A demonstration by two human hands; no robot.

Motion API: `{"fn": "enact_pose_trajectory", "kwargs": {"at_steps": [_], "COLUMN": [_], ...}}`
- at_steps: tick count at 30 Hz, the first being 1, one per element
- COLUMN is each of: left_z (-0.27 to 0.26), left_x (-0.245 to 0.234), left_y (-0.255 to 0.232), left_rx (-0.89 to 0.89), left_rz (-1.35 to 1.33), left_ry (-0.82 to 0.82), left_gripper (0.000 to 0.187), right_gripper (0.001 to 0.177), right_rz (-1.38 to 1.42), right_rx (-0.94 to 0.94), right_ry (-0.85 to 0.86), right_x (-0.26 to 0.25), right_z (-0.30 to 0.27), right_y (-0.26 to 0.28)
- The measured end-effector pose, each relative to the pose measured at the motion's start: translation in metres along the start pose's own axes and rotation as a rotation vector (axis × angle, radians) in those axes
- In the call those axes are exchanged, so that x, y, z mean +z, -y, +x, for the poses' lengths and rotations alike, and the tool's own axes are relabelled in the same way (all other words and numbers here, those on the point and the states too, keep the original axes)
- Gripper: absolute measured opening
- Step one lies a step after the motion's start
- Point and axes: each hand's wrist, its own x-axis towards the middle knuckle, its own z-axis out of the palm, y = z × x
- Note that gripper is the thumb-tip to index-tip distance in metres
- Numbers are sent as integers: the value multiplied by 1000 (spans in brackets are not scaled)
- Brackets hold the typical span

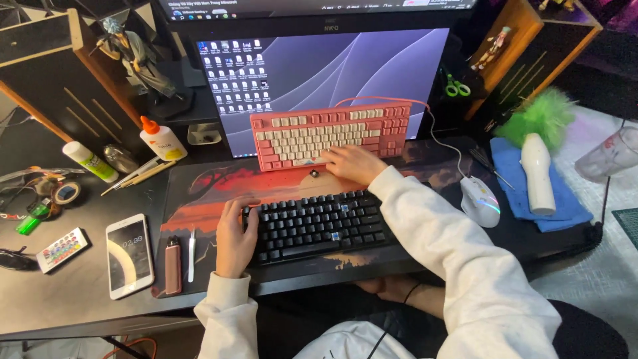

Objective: Replacing keycaps on a mechanical keyboard by picking them up and pressing them onto switches.

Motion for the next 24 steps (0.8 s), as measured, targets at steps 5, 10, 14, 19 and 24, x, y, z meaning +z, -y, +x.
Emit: {"fn": "enact_pose_trajectory", "kwargs": {"at_steps": [5,10,14,19,24], "left_z": [-2,-22,-31,-32,-33], "left_x": [5,35,54,56,54], "left_y": [-20,-71,-84,-87,-92], "left_rx": [123,188,232,258,273], "left_rz": [72,-189,-278,-386,-314], "left_ry": [-61,19,49,-25,-107], "left_gripper": [25,43,49,37,39], "right_gripper": [20,64,63,36,35], "right_rz": [914,1502,1605,1604,1358], "right_rx": [284,558,547,489,510], "right_ry": [68,-13,-22,-58,-118], "right_x": [-86,-180,-196,-223,-241], "right_z": [5,17,7,-2,-5], "right_y": [12,62,77,78,92]}}
